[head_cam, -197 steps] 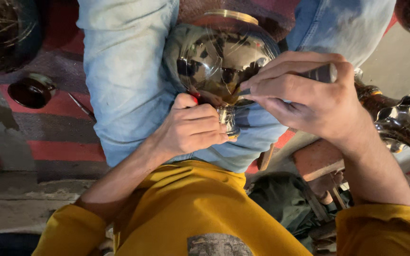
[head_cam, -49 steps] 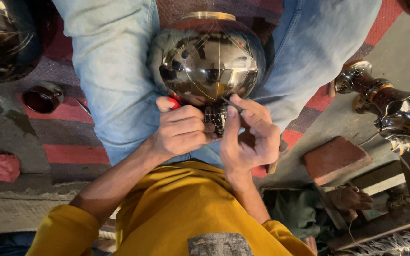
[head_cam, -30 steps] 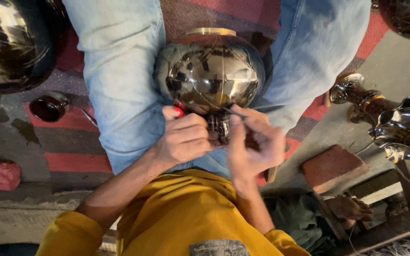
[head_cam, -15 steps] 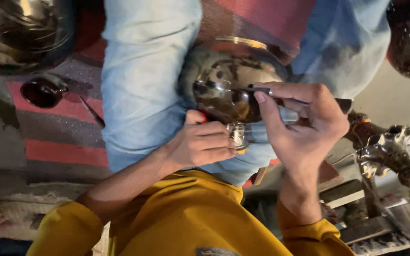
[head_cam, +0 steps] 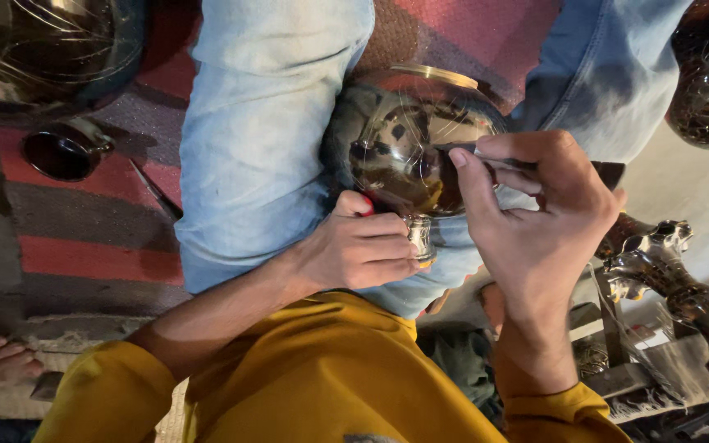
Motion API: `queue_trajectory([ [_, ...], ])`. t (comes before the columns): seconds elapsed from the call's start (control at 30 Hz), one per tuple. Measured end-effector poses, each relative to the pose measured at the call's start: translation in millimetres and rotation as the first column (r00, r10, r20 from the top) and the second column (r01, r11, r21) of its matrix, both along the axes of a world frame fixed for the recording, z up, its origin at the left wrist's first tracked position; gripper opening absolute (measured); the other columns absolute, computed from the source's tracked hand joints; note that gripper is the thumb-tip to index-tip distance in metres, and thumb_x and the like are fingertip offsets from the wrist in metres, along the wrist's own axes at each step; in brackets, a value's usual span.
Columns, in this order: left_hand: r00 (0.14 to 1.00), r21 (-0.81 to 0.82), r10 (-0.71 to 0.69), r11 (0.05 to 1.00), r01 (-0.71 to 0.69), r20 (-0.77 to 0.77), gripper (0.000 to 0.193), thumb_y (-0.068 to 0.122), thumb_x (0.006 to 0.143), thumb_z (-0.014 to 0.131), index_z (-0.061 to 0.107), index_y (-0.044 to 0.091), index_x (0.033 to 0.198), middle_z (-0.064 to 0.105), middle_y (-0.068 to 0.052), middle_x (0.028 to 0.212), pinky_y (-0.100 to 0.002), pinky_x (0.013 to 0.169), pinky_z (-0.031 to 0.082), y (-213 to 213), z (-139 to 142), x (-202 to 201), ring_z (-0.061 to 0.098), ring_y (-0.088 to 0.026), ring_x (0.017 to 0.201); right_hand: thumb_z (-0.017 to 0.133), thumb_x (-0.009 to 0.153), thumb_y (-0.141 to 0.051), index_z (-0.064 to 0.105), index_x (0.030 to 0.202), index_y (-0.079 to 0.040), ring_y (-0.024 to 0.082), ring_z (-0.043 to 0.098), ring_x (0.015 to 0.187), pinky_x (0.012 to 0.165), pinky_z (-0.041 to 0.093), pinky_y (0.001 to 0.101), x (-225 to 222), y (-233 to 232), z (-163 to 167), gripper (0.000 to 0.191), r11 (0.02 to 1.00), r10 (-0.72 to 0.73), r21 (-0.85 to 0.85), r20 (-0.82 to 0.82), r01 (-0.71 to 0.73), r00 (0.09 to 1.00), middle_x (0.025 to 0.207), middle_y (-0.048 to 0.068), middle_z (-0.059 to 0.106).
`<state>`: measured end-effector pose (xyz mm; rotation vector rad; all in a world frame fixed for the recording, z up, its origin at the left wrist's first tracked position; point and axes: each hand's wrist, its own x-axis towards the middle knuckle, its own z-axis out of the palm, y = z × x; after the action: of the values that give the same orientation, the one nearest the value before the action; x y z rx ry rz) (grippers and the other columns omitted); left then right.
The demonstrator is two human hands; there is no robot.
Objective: The person holds a polished metal vase on their lap and uses a small hand tool to engrave or polish the surface. They rotate the vase to access different areas and continue the detailed work on the body and base.
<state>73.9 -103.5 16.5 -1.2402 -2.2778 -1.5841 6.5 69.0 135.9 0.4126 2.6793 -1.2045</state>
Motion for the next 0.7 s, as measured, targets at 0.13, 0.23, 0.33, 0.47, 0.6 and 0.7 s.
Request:
queue_trajectory([
  [0.13,1.000,0.004,0.002,1.000,-0.002,0.007,0.011,0.018,0.092,0.081,0.070,0.021,0.092,0.063,0.013,0.096,-0.035,0.082,0.027,0,1,0,0.062,-0.007,0.095,0.085,0.090,0.000,0.069,0.099,0.001,0.004,0.066,0.077,0.069,0.052,0.0177,2,5,-3,0.018,0.998,0.025,0.055,0.006,-0.026,1.000,0.093,0.005,0.074],
  [0.23,1.000,0.004,0.006,1.000,-0.006,0.012,0.013,0.016,0.092,0.081,0.069,0.021,0.088,0.063,0.013,0.095,-0.034,0.081,0.028,1,2,0,0.063,-0.007,0.096,0.088,0.098,0.001,0.070,0.101,0.001,0.003,0.066,0.078,0.070,0.052,0.0161,4,14,-4,0.018,0.989,0.136,0.067,-0.019,-0.135,0.990,0.096,0.005,0.074],
  [0.33,0.999,0.020,-0.014,1.000,0.014,0.033,0.017,0.017,0.093,0.082,0.067,0.021,0.086,0.063,0.013,0.095,-0.035,0.080,0.027,2,2,0,0.062,-0.007,0.094,0.084,0.092,0.002,0.070,0.100,-0.001,0.003,0.063,0.077,0.068,0.050,0.0181,6,23,-7,0.016,0.994,0.107,-0.030,0.008,-0.106,0.994,0.095,0.004,0.073],
  [0.47,1.000,-0.001,0.007,1.000,-0.007,-0.006,0.022,0.017,0.091,0.082,0.063,0.021,0.080,0.061,0.012,0.089,-0.035,0.079,0.027,4,1,0,0.062,-0.007,0.091,0.086,0.098,0.000,0.070,0.105,-0.002,0.003,0.069,0.080,0.069,0.055,0.0175,5,36,-12,0.017,0.964,0.263,-0.033,-0.051,-0.265,0.963,0.101,0.003,0.075],
  [0.6,1.000,0.008,0.008,1.000,-0.008,0.005,0.019,0.018,0.091,0.082,0.065,0.021,0.083,0.060,0.012,0.090,-0.035,0.080,0.027,4,0,2,0.062,-0.007,0.092,0.089,0.094,-0.004,0.073,0.104,-0.003,0.006,0.067,0.071,0.060,0.050,0.0180,-1,50,-19,0.019,0.905,0.426,0.052,-0.102,-0.423,0.899,0.095,0.004,0.075],
  [0.7,1.000,0.010,0.004,1.000,-0.004,0.015,0.017,0.018,0.091,0.081,0.065,0.021,0.083,0.060,0.012,0.089,-0.036,0.079,0.027,4,0,2,0.062,-0.006,0.092,0.088,0.092,-0.002,0.071,0.099,-0.003,0.010,0.071,0.079,0.067,0.054,0.0223,-3,54,-18,0.019,0.877,0.481,0.051,-0.123,-0.479,0.868,0.095,0.007,0.075],
])
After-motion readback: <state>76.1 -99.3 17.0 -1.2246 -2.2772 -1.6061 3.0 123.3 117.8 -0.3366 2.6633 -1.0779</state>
